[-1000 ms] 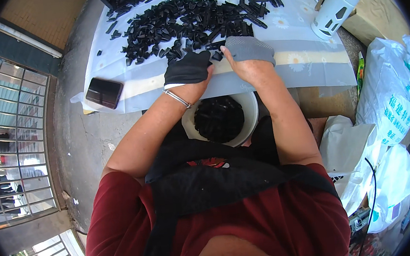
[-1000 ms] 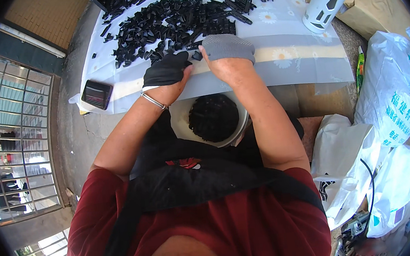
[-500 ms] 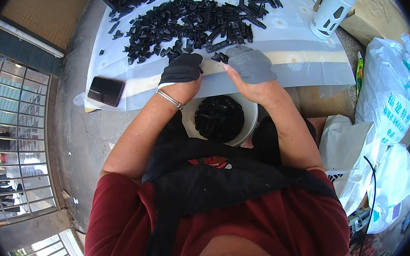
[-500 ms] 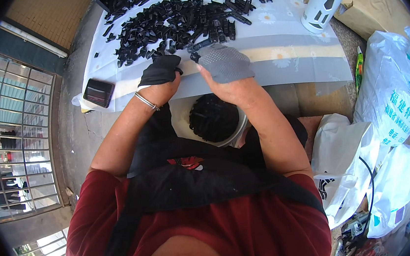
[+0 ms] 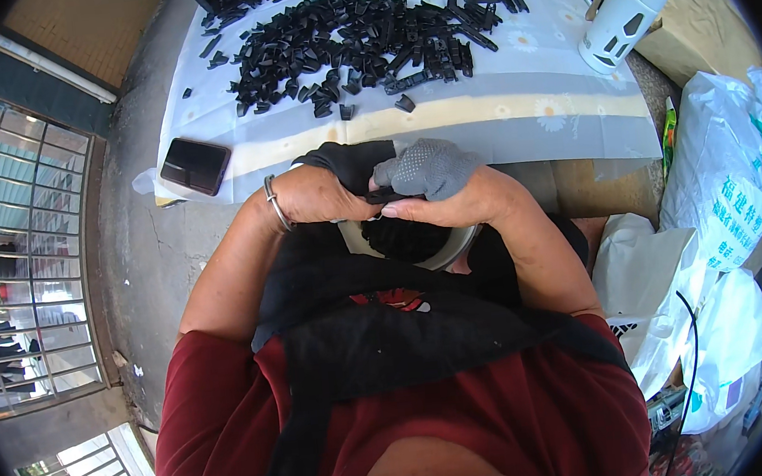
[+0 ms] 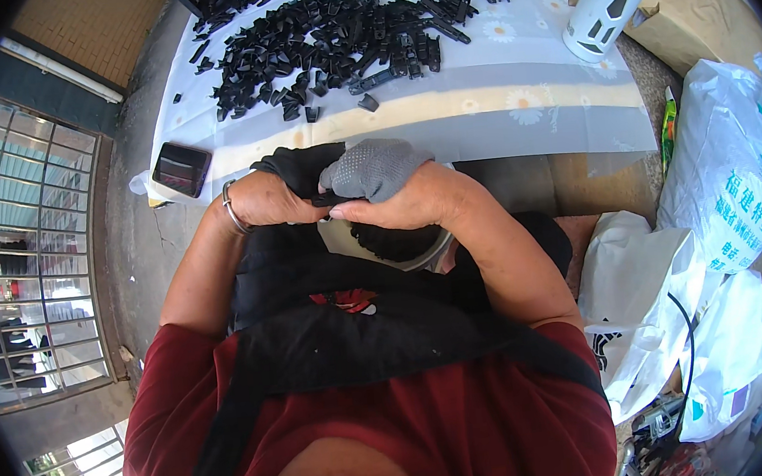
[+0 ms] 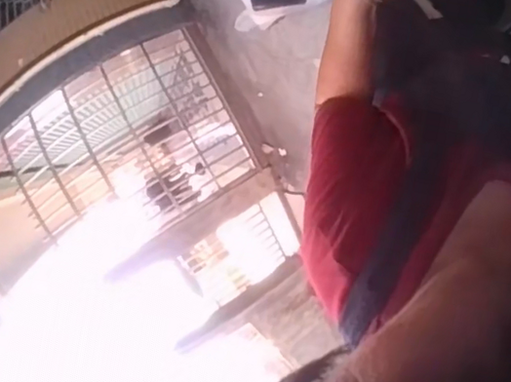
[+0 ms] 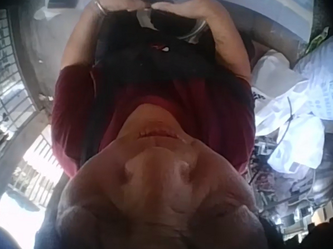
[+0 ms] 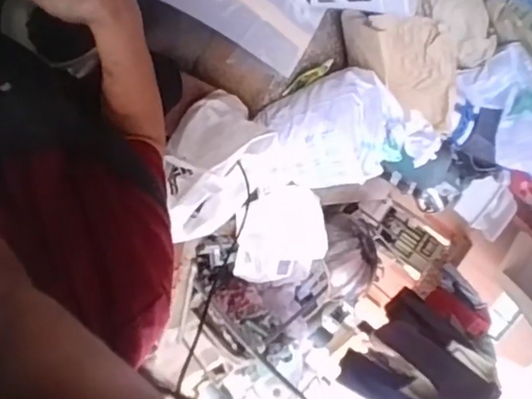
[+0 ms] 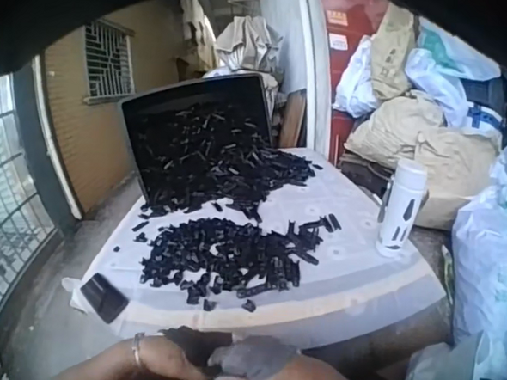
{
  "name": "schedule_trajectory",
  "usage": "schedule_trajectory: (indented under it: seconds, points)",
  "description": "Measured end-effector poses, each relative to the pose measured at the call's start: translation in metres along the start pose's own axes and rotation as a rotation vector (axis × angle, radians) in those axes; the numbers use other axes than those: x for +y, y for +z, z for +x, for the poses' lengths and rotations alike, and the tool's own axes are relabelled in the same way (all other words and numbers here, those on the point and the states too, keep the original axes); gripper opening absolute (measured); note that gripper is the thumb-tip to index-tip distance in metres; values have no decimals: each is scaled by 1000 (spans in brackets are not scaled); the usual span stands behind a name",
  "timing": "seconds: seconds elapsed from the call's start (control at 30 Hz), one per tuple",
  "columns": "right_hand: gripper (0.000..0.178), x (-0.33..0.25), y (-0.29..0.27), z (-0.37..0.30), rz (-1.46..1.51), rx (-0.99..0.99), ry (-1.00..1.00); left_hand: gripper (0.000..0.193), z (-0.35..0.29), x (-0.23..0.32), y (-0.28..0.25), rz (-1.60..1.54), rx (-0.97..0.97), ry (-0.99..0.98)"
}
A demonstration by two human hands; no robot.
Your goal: Manually assembling small black plastic components by joining parts and placing them into a bowl.
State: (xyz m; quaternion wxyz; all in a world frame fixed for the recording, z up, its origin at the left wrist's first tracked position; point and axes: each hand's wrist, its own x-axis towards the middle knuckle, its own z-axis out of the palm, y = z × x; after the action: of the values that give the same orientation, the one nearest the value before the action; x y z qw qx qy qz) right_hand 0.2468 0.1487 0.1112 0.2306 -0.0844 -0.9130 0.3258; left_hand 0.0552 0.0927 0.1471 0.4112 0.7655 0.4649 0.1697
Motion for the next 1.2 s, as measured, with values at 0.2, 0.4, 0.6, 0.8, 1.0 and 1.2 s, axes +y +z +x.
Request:
schedule_trajectory:
  seconds: [0.2,0.4,0.6,0.8,1.0,1.2]
  points:
    - [28,-7,6,10,-85,255,208,40,-7,-31,31,-572,358,-281]
    - [26,-11,10,11,-167,446,87,38,5,-26,50,-653,794,-181]
    - [27,-7,-1,-2,-344,337,142,38,2,-21,43,-588,784,-195]
    - [26,-22,2,2,-651,335,138,35,0,-20,39,-450,761,-176]
    - [26,-31,0,4,-747,277,207,36,-5,-6,28,-254,715,-211]
    - [24,-26,4,1,-667,307,205,36,-4,-3,30,-213,752,-86]
